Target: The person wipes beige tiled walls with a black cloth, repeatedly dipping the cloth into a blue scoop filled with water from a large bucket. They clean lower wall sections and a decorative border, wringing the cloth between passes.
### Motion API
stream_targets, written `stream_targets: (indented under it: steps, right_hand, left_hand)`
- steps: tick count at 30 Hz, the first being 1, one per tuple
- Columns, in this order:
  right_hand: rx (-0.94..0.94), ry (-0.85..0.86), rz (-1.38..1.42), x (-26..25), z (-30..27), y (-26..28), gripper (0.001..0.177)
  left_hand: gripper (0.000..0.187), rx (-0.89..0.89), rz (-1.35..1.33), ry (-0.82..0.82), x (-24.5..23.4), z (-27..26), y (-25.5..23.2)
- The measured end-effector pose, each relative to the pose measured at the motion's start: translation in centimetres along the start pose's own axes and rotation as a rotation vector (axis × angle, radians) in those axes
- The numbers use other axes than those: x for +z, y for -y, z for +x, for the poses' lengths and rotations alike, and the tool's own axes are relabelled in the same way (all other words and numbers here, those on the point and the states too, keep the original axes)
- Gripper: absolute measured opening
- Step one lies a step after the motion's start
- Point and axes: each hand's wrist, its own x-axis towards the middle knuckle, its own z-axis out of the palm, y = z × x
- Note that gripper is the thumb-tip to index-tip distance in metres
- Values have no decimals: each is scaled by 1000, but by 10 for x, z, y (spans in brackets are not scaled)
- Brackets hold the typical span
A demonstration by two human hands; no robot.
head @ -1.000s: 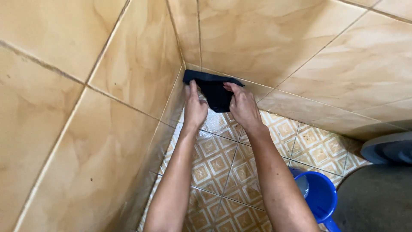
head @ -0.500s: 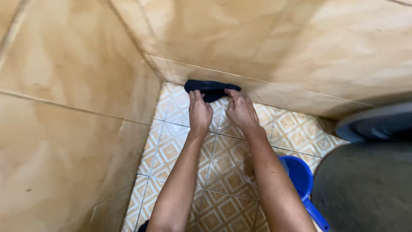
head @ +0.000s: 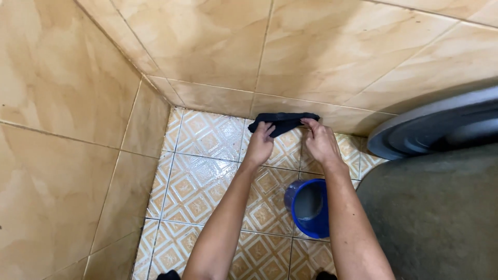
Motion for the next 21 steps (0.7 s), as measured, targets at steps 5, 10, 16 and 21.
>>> stream_targets:
  steps: [5,10,16,21]
  right_hand:
    - [-94,-254,175,-21,-38,43,53]
    - [-116,-489,412,-2,-55,69,50]
    - [149,-589,1551,6,-88,125,30]
    - [587,-517,2030,-96,-143,205,14]
  left_hand:
    - [48,-207,-224,-240,3,-12,-107]
    - [50,-373,-401,-334,0,-4,-144]
    - [32,-308,-426,-403,16,-47,-209]
    - [46,-328,-398,-362,31,-109,-298]
